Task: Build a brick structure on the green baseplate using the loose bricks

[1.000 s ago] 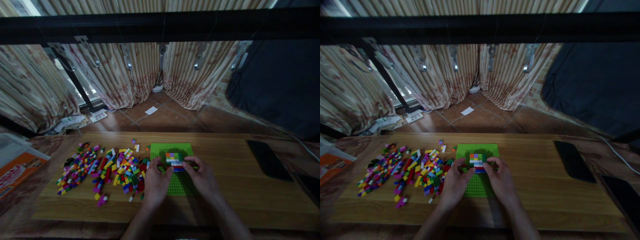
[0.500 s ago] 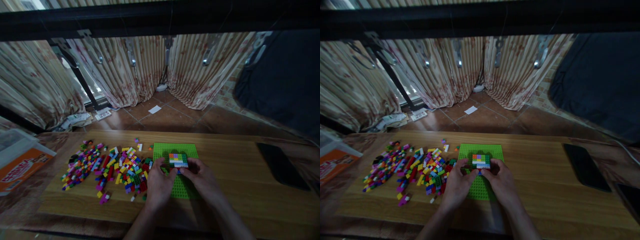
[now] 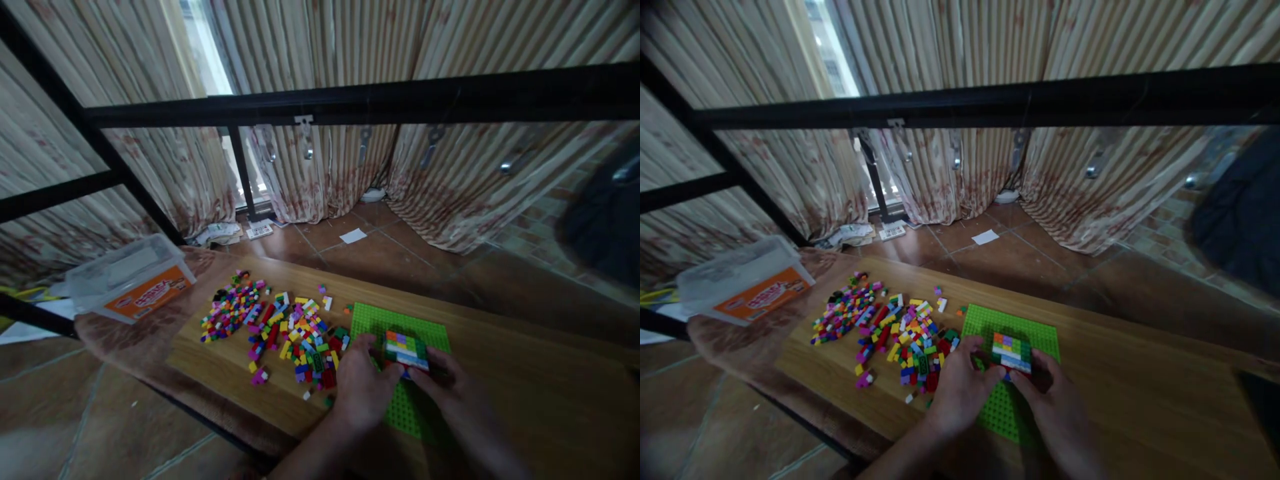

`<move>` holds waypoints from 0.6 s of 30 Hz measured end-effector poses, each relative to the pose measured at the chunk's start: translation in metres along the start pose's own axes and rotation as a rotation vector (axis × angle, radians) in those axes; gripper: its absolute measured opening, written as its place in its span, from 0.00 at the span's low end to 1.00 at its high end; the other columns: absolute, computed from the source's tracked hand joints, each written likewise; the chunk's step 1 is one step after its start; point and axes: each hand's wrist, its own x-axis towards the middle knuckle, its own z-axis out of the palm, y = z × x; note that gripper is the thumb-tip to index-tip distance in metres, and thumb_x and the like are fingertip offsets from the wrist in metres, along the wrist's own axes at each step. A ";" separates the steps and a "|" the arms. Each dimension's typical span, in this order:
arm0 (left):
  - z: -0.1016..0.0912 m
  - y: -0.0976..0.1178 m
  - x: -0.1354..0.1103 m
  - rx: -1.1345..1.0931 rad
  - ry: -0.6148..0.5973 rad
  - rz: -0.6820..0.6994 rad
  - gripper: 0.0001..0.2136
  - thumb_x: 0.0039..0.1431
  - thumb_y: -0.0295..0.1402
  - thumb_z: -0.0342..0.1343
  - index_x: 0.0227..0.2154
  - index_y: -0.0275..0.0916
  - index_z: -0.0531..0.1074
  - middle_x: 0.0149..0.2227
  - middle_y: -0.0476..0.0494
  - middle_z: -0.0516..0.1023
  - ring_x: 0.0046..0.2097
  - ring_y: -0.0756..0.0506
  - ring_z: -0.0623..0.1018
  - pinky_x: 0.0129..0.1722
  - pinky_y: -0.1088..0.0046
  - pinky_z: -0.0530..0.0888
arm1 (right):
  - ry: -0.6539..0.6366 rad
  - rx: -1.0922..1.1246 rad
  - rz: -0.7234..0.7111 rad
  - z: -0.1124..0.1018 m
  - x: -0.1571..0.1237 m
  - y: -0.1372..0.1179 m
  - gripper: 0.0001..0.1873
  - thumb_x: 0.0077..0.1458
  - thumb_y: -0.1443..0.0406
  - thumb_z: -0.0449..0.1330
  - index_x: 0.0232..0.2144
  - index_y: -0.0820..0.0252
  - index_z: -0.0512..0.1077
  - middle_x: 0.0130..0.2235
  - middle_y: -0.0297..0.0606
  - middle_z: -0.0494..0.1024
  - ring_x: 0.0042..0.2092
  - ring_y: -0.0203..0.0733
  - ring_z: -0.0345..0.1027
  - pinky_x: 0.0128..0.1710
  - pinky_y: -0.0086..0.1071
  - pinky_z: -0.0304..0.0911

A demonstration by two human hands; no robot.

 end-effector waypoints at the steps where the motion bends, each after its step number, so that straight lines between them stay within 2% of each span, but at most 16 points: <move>1: 0.000 0.001 -0.001 0.002 -0.009 0.003 0.25 0.49 0.38 0.60 0.51 0.37 0.70 0.44 0.38 0.78 0.42 0.39 0.77 0.40 0.64 0.72 | -0.006 0.004 0.026 -0.002 0.000 0.000 0.35 0.38 0.48 0.66 0.46 0.61 0.71 0.44 0.47 0.81 0.45 0.55 0.75 0.48 0.48 0.68; 5: -0.004 0.005 -0.005 -0.033 -0.039 0.026 0.25 0.51 0.41 0.59 0.51 0.37 0.70 0.43 0.38 0.79 0.39 0.40 0.77 0.37 0.65 0.72 | 0.002 -0.008 0.122 -0.008 0.001 -0.004 0.37 0.33 0.47 0.68 0.44 0.60 0.73 0.41 0.45 0.82 0.45 0.58 0.75 0.47 0.47 0.69; 8: -0.012 0.007 -0.003 -0.074 -0.025 0.041 0.22 0.54 0.42 0.56 0.50 0.38 0.70 0.39 0.40 0.79 0.35 0.43 0.76 0.33 0.68 0.71 | -0.004 -0.007 0.153 -0.013 0.000 -0.009 0.39 0.32 0.44 0.66 0.45 0.60 0.73 0.44 0.46 0.81 0.45 0.58 0.75 0.43 0.45 0.71; 12: -0.029 0.006 0.007 -0.111 0.048 0.076 0.16 0.56 0.38 0.54 0.47 0.39 0.72 0.36 0.43 0.79 0.32 0.46 0.75 0.32 0.71 0.70 | 0.048 -0.046 0.217 -0.016 -0.001 -0.009 0.39 0.36 0.42 0.62 0.47 0.59 0.73 0.40 0.46 0.81 0.35 0.55 0.77 0.37 0.45 0.72; 18: -0.062 -0.002 0.033 -0.152 0.209 0.082 0.12 0.57 0.34 0.53 0.42 0.36 0.74 0.33 0.44 0.78 0.32 0.48 0.75 0.33 0.73 0.69 | 0.089 -0.112 0.188 -0.019 0.000 -0.003 0.34 0.43 0.43 0.59 0.47 0.57 0.73 0.37 0.45 0.82 0.36 0.55 0.77 0.37 0.45 0.71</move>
